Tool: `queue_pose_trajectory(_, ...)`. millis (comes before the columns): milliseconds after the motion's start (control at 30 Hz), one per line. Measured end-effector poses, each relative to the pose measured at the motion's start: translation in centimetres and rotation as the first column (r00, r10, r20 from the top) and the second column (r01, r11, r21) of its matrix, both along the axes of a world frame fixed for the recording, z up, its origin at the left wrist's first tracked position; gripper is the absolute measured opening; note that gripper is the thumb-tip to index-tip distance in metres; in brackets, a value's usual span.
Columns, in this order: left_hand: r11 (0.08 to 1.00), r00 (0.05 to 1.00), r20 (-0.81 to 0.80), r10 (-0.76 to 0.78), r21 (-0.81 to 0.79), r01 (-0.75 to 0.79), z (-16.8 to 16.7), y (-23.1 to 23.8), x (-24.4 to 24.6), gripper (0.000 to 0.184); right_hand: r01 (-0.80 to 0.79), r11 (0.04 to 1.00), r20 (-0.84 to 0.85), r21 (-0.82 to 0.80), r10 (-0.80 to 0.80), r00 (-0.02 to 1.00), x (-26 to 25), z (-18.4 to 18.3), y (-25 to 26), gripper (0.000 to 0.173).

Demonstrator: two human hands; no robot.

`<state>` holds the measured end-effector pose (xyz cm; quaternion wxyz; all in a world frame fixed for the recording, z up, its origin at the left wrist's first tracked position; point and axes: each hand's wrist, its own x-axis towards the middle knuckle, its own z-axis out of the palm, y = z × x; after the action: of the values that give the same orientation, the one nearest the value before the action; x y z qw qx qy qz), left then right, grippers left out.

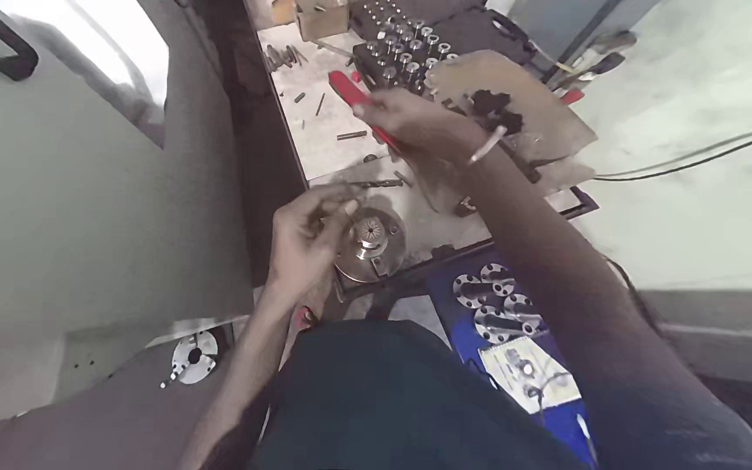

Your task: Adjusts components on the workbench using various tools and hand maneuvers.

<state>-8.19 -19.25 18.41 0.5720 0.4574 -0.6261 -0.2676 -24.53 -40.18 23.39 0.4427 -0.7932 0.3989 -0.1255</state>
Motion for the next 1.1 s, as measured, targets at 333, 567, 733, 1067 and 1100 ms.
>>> queue_pose_trajectory(333,0.899,0.608,-0.774,-0.179,0.122,0.420,-0.7,-2.5,5.2,0.025,0.056,0.992,-0.253,-0.109,-0.082,0.964,-5.7,-9.4,7.2,0.042)
queue_pose_trajectory(567,0.896,0.620,-0.759,-0.198,0.117,0.429,-1.2,-2.4,6.2,0.026,-0.047,0.993,-0.373,-0.107,0.004,0.928,-5.2,-10.2,6.4,0.040)
queue_pose_trajectory(733,0.900,0.647,-0.746,-0.158,0.161,0.406,-1.9,-1.8,6.6,0.027,-0.153,0.973,-0.447,-0.170,0.062,0.892,-3.8,-9.8,5.3,0.041)
queue_pose_trajectory(1067,0.931,0.778,-0.619,-0.105,0.214,0.296,-2.7,-1.6,6.9,0.027,-0.005,0.915,-0.234,-0.402,-0.097,0.967,-4.4,-3.0,12.1,0.037)
queue_pose_trajectory(1100,0.931,0.807,-0.582,-0.102,0.230,0.284,-2.8,-1.8,6.9,0.027,-0.022,0.918,-0.285,-0.395,-0.100,0.953,-4.1,-2.7,13.3,0.042)
